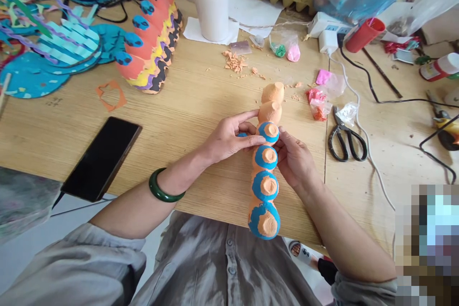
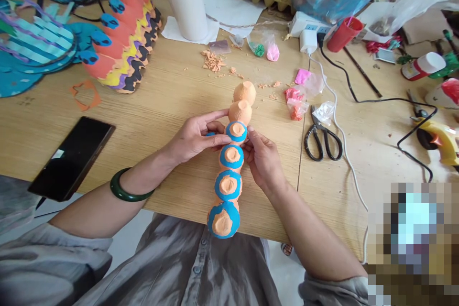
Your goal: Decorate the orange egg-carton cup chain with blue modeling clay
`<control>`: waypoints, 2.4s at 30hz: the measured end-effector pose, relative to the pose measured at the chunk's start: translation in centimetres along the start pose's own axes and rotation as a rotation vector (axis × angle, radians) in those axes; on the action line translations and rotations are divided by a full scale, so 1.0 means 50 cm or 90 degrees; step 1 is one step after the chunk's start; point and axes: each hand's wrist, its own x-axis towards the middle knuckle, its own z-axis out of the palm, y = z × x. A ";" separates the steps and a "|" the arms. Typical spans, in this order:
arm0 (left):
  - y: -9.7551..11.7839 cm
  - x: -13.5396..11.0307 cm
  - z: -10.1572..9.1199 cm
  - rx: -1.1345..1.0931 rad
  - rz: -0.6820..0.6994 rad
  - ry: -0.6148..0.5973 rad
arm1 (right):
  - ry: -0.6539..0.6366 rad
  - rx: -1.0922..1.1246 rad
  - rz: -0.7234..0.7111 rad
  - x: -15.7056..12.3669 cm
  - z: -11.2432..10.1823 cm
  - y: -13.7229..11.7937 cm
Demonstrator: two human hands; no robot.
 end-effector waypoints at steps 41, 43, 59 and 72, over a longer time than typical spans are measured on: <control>-0.014 0.010 -0.024 0.078 -0.022 -0.046 | 0.021 -0.098 -0.078 -0.020 0.013 0.004; -0.014 0.009 -0.025 0.063 -0.036 -0.060 | 0.024 -0.107 -0.077 -0.017 0.011 0.007; 0.005 0.009 -0.023 -0.152 -0.145 -0.100 | -0.095 -0.040 -0.054 -0.017 0.009 -0.008; 0.005 0.010 -0.025 -0.235 -0.082 -0.074 | -0.114 -0.006 -0.042 -0.010 0.003 -0.019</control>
